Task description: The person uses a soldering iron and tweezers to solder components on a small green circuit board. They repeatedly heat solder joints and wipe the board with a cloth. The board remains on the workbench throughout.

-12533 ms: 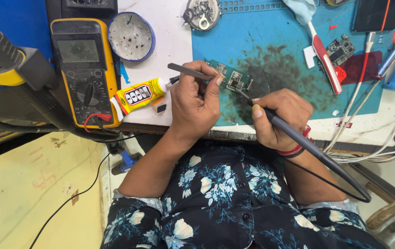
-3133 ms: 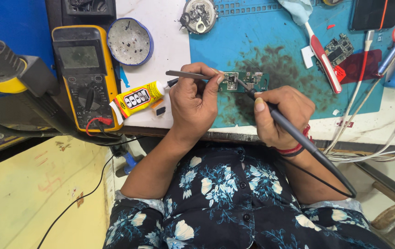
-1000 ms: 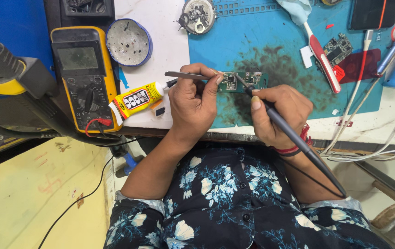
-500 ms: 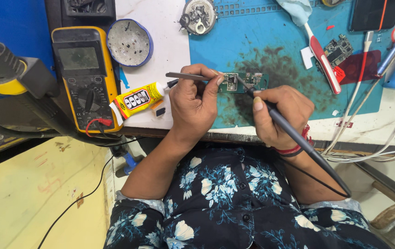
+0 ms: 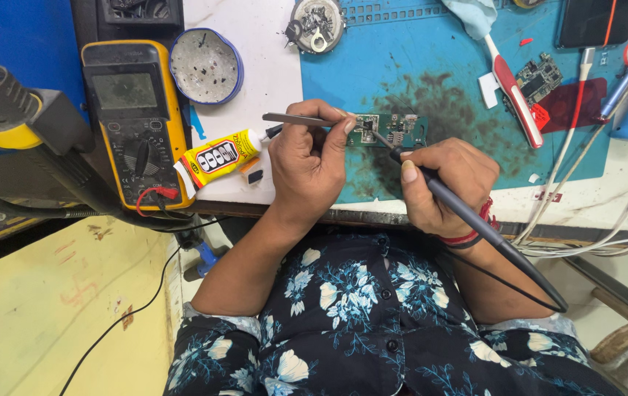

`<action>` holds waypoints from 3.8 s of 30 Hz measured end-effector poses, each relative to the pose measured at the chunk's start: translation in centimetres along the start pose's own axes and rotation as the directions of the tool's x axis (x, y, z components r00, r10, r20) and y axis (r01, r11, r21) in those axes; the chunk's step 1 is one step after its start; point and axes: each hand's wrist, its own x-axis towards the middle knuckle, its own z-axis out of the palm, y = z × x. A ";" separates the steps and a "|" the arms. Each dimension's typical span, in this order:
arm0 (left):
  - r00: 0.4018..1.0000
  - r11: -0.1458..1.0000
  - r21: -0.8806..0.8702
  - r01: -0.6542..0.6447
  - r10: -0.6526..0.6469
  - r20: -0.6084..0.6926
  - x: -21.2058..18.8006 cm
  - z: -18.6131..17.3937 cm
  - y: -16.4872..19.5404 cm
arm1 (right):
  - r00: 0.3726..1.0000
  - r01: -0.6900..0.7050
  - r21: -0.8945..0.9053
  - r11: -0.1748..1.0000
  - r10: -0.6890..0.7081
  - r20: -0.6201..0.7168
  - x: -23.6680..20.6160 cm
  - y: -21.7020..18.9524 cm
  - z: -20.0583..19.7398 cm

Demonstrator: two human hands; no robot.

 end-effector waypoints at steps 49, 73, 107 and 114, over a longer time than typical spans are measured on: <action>1.000 0.998 0.058 0.015 -0.014 -0.016 0.0 -0.1 0.1 | 0.999 0.024 0.001 1.000 -0.024 0.021 0.2 -0.1 0.1; 1.000 0.998 0.062 0.004 -0.004 -0.011 0.1 -0.1 0.1 | 0.999 0.023 0.003 1.000 -0.023 0.025 0.2 -0.1 0.1; 1.000 0.999 0.051 0.008 -0.007 -0.005 0.0 -0.1 0.1 | 0.999 0.036 0.004 0.999 -0.036 0.029 0.2 0.0 0.1; 1.000 0.998 0.062 0.006 -0.006 -0.009 0.0 -0.1 0.1 | 0.999 0.028 0.010 1.000 -0.028 0.030 0.2 -0.1 0.0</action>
